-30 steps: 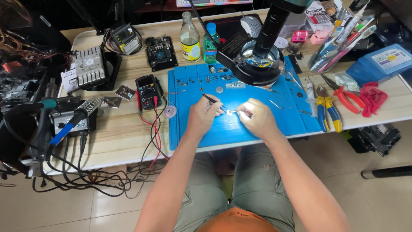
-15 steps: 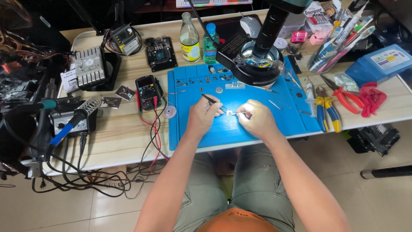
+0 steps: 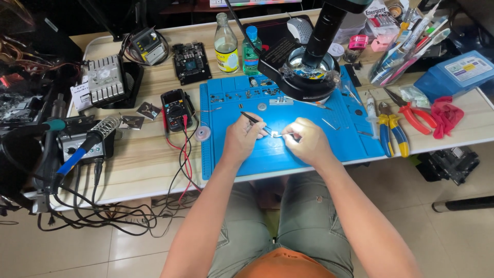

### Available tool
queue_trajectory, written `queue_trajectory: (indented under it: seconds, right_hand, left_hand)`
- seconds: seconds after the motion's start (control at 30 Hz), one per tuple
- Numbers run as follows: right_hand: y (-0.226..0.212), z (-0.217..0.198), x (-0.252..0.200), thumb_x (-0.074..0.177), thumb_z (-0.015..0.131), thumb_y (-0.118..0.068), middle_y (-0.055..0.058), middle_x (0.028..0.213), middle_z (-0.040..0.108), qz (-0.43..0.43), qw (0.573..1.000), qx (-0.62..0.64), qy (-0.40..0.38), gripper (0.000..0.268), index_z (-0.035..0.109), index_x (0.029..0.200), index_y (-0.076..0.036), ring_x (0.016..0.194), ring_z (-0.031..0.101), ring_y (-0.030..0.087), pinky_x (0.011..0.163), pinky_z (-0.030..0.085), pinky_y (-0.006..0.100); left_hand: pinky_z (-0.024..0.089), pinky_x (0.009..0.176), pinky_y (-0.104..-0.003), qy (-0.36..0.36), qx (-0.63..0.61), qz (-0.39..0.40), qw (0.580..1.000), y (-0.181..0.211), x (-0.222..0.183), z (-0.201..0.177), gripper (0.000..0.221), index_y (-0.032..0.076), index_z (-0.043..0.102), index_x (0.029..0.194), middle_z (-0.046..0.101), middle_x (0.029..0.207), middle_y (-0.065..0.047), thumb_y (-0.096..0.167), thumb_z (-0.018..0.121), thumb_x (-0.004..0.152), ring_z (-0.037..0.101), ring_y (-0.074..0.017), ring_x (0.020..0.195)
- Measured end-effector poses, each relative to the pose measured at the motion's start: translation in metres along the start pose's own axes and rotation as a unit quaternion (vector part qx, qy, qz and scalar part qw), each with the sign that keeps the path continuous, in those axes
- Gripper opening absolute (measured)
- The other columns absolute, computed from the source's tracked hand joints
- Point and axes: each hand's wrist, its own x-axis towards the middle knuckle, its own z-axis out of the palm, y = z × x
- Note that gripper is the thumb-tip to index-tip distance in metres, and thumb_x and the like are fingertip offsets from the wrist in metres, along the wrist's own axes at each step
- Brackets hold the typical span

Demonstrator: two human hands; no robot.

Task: Precision soldering and inspection of small electronic components on a PCB under a microscope using a heat gun and probe.

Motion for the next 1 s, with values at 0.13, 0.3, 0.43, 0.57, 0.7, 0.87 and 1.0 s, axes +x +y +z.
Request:
queue_trajectory:
  seconds: [0.13, 0.3, 0.43, 0.57, 0.7, 0.87, 1.0]
  right_hand:
    - [0.005, 0.001, 0.000, 0.088, 0.077, -0.016, 0.001, 0.069, 0.050, 0.006, 0.999, -0.031, 0.014, 0.009, 0.076, 0.087, -0.024, 0.072, 0.065, 0.026, 0.073, 0.058, 0.038]
    - [0.000, 0.003, 0.000, 0.087, 0.078, -0.017, 0.003, 0.068, 0.052, 0.008, 1.000, -0.018, 0.007, 0.007, 0.075, 0.085, -0.022, 0.073, 0.066, 0.028, 0.073, 0.058, 0.039]
    - [0.009, -0.001, -0.001, 0.090, 0.077, -0.015, -0.001, 0.069, 0.049, 0.043, 0.996, -0.054, 0.053, 0.011, 0.078, 0.091, -0.025, 0.072, 0.065, 0.024, 0.073, 0.058, 0.037]
    - [0.026, 0.003, -0.011, 0.092, 0.081, -0.016, -0.001, 0.073, 0.053, 0.105, 0.987, -0.083, 0.086, 0.009, 0.081, 0.098, -0.022, 0.076, 0.066, 0.025, 0.075, 0.058, 0.038]
    - [0.024, 0.004, -0.013, 0.094, 0.083, -0.019, -0.001, 0.085, 0.060, 0.119, 0.983, -0.115, 0.078, 0.010, 0.083, 0.104, -0.022, 0.087, 0.069, 0.027, 0.080, 0.056, 0.043]
    - [0.007, -0.004, -0.009, 0.094, 0.083, -0.018, 0.004, 0.111, 0.060, 0.054, 0.985, -0.143, 0.081, 0.018, 0.080, 0.112, -0.021, 0.109, 0.063, 0.033, 0.088, 0.049, 0.046]
    - [-0.001, -0.003, -0.007, 0.093, 0.085, -0.023, 0.000, 0.108, 0.059, 0.020, 0.987, -0.154, 0.045, 0.017, 0.078, 0.109, -0.025, 0.110, 0.062, 0.029, 0.089, 0.048, 0.043]
  left_hand:
    - [0.071, 0.080, -0.036, 0.000, 0.007, 0.001, 1.000, 0.000, 0.000, 0.000, 0.020, 0.004, 0.073, 0.113, 0.083, 0.087, -0.018, 0.024, 0.073, 0.108, 0.084, -0.0240, 0.083]
    - [0.071, 0.080, -0.035, 0.000, 0.004, 0.001, 1.000, -0.003, 0.000, 0.001, 0.019, 0.005, 0.073, 0.113, 0.083, 0.087, -0.018, 0.023, 0.073, 0.108, 0.084, -0.0240, 0.083]
    - [0.071, 0.080, -0.035, -0.003, 0.011, -0.001, 1.000, -0.001, -0.001, 0.000, 0.019, 0.006, 0.073, 0.113, 0.084, 0.087, -0.017, 0.024, 0.073, 0.108, 0.084, -0.0224, 0.084]
    - [0.070, 0.079, -0.033, -0.004, 0.018, 0.003, 1.000, -0.005, -0.001, 0.000, 0.017, 0.010, 0.074, 0.113, 0.084, 0.086, -0.013, 0.026, 0.073, 0.108, 0.084, -0.0199, 0.082]
    - [0.070, 0.080, -0.035, -0.009, 0.023, 0.001, 1.000, -0.007, 0.000, 0.000, 0.018, 0.009, 0.073, 0.113, 0.084, 0.087, -0.014, 0.027, 0.073, 0.109, 0.084, -0.0210, 0.082]
    - [0.069, 0.081, -0.038, -0.018, 0.048, 0.017, 0.999, -0.007, 0.000, 0.000, 0.018, 0.009, 0.071, 0.114, 0.084, 0.088, -0.014, 0.027, 0.071, 0.109, 0.084, -0.0233, 0.083]
    - [0.069, 0.080, -0.034, -0.016, 0.040, 0.019, 0.999, -0.013, 0.000, 0.002, 0.015, 0.012, 0.072, 0.114, 0.085, 0.088, -0.010, 0.027, 0.070, 0.110, 0.084, -0.0205, 0.083]
